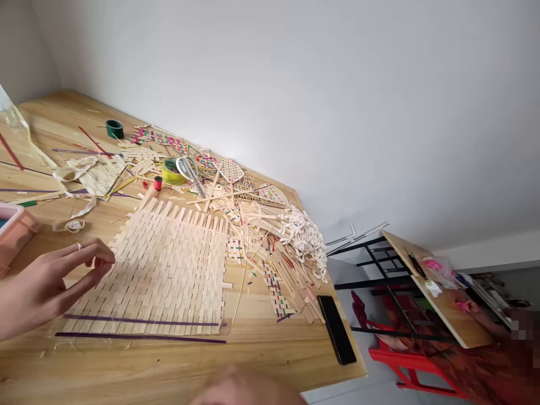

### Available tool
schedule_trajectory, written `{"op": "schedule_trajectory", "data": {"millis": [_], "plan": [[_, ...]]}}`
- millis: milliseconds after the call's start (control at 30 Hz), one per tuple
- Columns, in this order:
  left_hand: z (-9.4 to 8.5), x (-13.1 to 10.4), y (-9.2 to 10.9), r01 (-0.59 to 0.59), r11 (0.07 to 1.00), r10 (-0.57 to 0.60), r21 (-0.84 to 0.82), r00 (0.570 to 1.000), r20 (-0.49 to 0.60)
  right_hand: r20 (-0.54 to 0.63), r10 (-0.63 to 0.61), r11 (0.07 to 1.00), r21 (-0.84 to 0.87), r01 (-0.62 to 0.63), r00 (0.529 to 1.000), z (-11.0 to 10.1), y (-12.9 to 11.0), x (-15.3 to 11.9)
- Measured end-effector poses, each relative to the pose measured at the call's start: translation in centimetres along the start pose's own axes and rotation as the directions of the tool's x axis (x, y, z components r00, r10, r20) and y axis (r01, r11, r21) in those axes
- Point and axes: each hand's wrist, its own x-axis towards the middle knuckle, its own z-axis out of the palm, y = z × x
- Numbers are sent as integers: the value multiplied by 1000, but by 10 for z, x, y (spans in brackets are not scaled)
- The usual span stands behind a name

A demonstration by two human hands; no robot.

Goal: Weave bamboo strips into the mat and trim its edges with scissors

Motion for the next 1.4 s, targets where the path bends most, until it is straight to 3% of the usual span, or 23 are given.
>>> {"op": "schedule_trajectory", "data": {"millis": [100,133,200,233,267,300,333,367,467,567,667,833,967,1067,1233,1400], "plan": [[6,-5,-10,24,999,-26,-25,997,-76,151,-171,984,-18,176,974,-58,-35,32],[8,-8,-13,6,1000,-7,-19,996,-86,129,-220,974,-32,225,967,-78,-45,48],[10,-13,-18,-59,998,58,-3,994,-92,-95,-242,956,-195,221,965,-115,-55,89],[10,-15,-18,-91,996,91,3,992,-89,-271,-254,936,-311,165,928,-132,-55,112],[10,-17,-18,-124,992,123,2,988,-89,-428,-278,910,-403,93,860,-145,-52,137],[10,-17,-16,-143,990,142,-5,986,-86,-518,-302,885,-464,33,800,-156,-46,161],[9,-18,-14,-153,988,151,-19,985,-83,-559,-313,863,-505,-16,768,-163,-40,184],[8,-18,-10,-158,987,155,-37,985,-77,-557,-314,842,-537,-45,769,-167,-33,206],[5,-18,0,-139,987,135,-80,989,-58,-406,-393,734,-679,16,825,-164,-16,258],[3,-17,5,-141,985,136,-101,989,-57,-326,-390,630,-776,-8,861,-156,-10,288],[4,-18,4,-156,981,151,-111,987,-57,-359,-346,613,-786,-81,867,-163,-7,296],[11,-22,2,-114,986,106,-125,992,-68,-565,-276,627,-719,-299,778,-211,11,276],[16,-26,4,-130,987,121,-98,989,-89,-575,-101,553,-711,-434,812,-238,32,255],[17,-26,5,-152,983,144,-99,987,-76,-578,-72,525,-715,-462,813,-240,43,249],[15,-22,-1,-142,987,137,-70,988,-70,-609,-142,496,-726,-476,781,-233,49,248],[13,-18,-5,-179,983,178,-34,984,-34,-646,-182,537,-697,-475,741,-231,47,247]]}}
